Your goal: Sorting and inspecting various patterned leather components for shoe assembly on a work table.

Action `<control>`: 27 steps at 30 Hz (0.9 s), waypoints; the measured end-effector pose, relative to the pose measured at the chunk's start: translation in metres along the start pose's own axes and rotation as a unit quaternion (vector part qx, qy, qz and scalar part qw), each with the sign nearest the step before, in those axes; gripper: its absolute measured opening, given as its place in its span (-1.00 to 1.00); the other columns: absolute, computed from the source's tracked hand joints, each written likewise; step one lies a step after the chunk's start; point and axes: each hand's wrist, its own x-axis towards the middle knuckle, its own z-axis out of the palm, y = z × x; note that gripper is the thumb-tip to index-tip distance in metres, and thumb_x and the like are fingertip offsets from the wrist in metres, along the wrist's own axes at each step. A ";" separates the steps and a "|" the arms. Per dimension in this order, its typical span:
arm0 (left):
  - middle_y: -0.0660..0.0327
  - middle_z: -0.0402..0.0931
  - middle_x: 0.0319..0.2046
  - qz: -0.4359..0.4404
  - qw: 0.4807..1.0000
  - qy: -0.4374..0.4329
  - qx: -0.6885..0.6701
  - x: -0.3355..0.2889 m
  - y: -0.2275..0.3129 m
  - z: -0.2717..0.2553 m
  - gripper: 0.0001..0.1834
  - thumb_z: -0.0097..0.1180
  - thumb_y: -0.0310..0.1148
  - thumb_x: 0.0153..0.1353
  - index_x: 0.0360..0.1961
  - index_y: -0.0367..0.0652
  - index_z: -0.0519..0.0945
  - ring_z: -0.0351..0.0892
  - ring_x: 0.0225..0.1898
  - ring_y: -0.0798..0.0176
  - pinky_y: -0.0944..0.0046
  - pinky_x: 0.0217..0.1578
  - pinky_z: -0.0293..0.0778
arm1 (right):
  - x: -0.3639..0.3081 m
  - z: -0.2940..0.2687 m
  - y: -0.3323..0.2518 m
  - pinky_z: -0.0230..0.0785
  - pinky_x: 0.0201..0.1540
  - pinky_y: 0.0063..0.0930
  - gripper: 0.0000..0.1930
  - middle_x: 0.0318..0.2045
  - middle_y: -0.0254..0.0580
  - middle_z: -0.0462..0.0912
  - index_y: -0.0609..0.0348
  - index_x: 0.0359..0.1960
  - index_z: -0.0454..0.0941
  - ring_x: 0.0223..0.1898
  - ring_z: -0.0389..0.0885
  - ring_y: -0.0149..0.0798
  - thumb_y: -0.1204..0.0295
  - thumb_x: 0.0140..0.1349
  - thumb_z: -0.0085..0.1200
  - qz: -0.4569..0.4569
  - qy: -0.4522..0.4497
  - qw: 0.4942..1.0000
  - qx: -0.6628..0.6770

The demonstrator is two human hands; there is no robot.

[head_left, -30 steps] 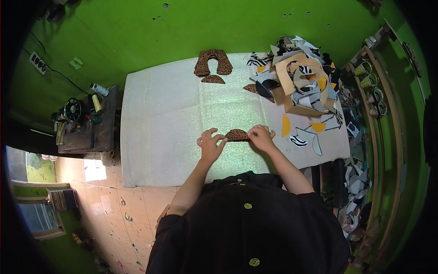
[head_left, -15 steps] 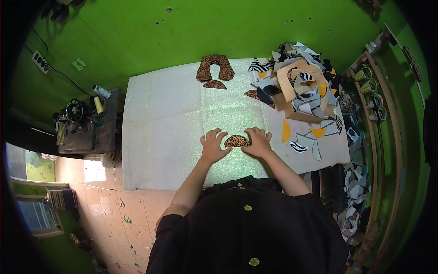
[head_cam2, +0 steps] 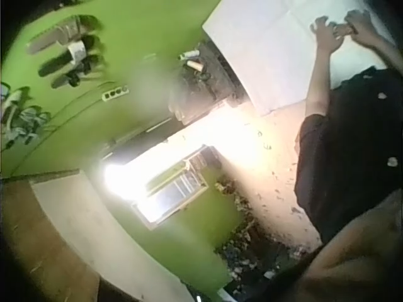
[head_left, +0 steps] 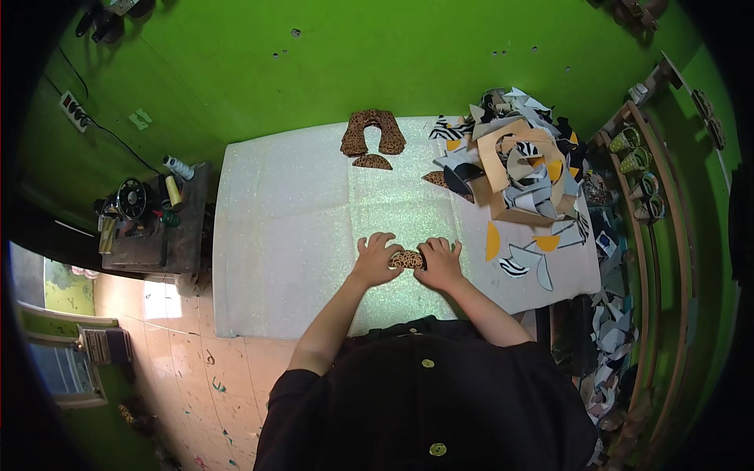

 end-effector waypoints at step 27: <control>0.18 0.35 0.04 -0.084 0.983 0.141 -0.085 -0.016 -0.003 -0.015 -0.60 0.27 -0.14 -0.05 -0.14 0.06 0.57 0.16 0.19 0.09 0.02 0.11 -0.05 | 0.089 -0.020 0.087 0.02 0.07 0.03 -0.80 -0.35 -0.19 0.61 0.07 -0.29 0.55 -0.20 0.56 -0.10 0.26 0.12 0.11 0.069 0.089 0.994 0.013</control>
